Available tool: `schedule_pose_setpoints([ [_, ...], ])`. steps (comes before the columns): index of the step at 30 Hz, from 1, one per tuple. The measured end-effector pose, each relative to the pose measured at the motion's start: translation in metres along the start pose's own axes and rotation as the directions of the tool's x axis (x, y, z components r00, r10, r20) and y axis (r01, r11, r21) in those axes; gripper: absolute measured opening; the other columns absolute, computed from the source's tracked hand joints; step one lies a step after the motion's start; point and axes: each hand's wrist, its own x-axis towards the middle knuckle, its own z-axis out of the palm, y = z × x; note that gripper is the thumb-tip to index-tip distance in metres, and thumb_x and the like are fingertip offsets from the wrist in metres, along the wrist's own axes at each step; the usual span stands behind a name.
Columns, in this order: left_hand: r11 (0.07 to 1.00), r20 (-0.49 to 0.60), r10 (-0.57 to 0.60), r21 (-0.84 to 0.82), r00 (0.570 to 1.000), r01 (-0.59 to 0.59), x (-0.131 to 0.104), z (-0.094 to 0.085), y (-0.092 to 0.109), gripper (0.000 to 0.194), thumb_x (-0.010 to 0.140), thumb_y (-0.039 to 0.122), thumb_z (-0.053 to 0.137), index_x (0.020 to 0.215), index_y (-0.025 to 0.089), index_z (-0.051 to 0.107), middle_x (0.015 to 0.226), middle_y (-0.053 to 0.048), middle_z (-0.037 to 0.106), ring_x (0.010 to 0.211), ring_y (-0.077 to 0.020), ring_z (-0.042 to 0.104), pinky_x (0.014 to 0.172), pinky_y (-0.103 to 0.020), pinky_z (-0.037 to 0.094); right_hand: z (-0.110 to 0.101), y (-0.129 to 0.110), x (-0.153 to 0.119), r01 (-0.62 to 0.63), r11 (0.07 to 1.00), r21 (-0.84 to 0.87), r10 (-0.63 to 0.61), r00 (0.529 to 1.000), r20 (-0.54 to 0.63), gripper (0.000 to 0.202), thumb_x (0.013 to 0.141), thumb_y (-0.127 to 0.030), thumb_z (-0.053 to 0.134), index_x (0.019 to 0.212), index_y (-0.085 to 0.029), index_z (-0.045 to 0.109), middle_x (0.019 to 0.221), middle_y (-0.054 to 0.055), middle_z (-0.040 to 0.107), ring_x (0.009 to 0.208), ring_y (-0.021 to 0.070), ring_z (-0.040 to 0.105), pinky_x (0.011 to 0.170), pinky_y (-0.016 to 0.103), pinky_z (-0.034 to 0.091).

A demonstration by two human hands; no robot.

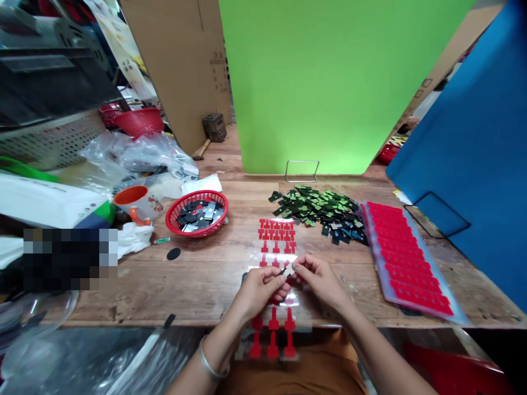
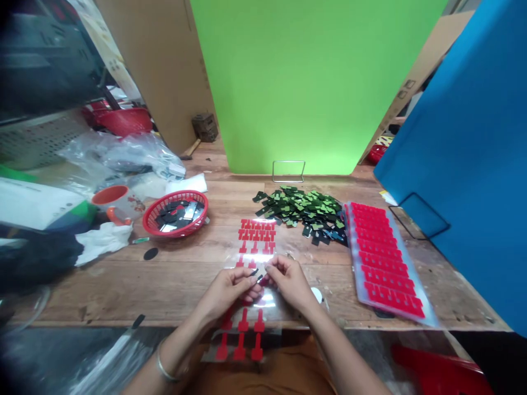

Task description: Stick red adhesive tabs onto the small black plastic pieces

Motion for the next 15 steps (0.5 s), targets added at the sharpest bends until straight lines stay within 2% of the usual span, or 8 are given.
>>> schedule_pose_setpoints([
  [2,0.997,-0.075,-0.002,-0.072,0.997,-0.003,0.004,-0.003,0.001,0.028,0.07,0.037,0.07,0.082,0.012,0.064,0.072,-0.006,0.069,0.056,-0.0097,0.062,0.056,-0.019,0.049,-0.001,0.0,0.011,0.037,0.993,-0.108,-0.042,0.998,-0.047,0.023,0.083,-0.037,0.051,0.074,-0.017,0.057,0.062,-0.001,0.057,0.054,0.012,0.049,0.051,0.023,0.037],
  [4,0.989,-0.144,0.009,-0.144,0.989,-0.03,0.011,-0.006,0.005,0.024,0.071,0.032,0.07,0.08,0.011,0.061,0.074,-0.006,0.069,0.06,-0.0099,0.063,0.06,-0.019,0.051,-0.004,0.002,0.027,0.102,0.952,-0.288,-0.144,0.981,-0.128,0.017,0.081,-0.03,0.05,0.072,-0.017,0.057,0.065,0.0,0.058,0.058,0.0138,0.051,0.054,0.024,0.039],
  [6,0.98,-0.196,0.031,-0.187,0.98,-0.068,0.021,-0.009,0.011,0.018,0.074,0.026,0.067,0.08,0.012,0.059,0.075,-0.007,0.07,0.063,-0.0101,0.064,0.065,-0.021,0.053,-0.006,0.004,0.044,0.149,0.863,-0.483,-0.26,0.951,-0.169,0.01,0.078,-0.021,0.05,0.071,-0.018,0.056,0.069,0.002,0.059,0.065,0.0159,0.053,0.06,0.026,0.04],
  [8,0.975,-0.24,0.055,-0.198,0.969,-0.104,0.031,-0.01,0.017,0.011,0.078,0.021,0.063,0.081,0.012,0.057,0.074,-0.006,0.069,0.062,-0.0104,0.065,0.065,-0.022,0.054,-0.008,0.006,0.058,0.161,0.757,-0.634,-0.329,0.931,-0.157,0.01,0.075,-0.014,0.047,0.07,-0.018,0.055,0.073,0.003,0.057,0.069,0.0172,0.053,0.065,0.027,0.041],
  [11,0.971,-0.274,0.078,-0.198,0.959,-0.136,0.046,-0.011,0.024,0.006,0.08,0.018,0.059,0.081,0.013,0.055,0.074,-0.006,0.07,0.063,-0.0114,0.066,0.064,-0.023,0.055,-0.009,0.012,0.07,0.142,0.666,-0.733,-0.348,0.927,-0.137,0.014,0.071,-0.008,0.044,0.067,-0.018,0.053,0.074,0.004,0.054,0.07,0.0174,0.052,0.065,0.027,0.042],
  [15,0.972,-0.288,0.086,-0.187,0.954,-0.144,0.064,-0.008,0.023,0.007,0.08,0.017,0.06,0.08,0.012,0.055,0.071,-0.006,0.069,0.061,-0.0121,0.066,0.061,-0.023,0.055,-0.011,0.016,0.077,0.118,0.657,-0.745,-0.301,0.947,-0.115,0.014,0.067,-0.006,0.046,0.063,-0.018,0.052,0.075,0.005,0.053,0.066,0.0163,0.05,0.062,0.026,0.041],
])
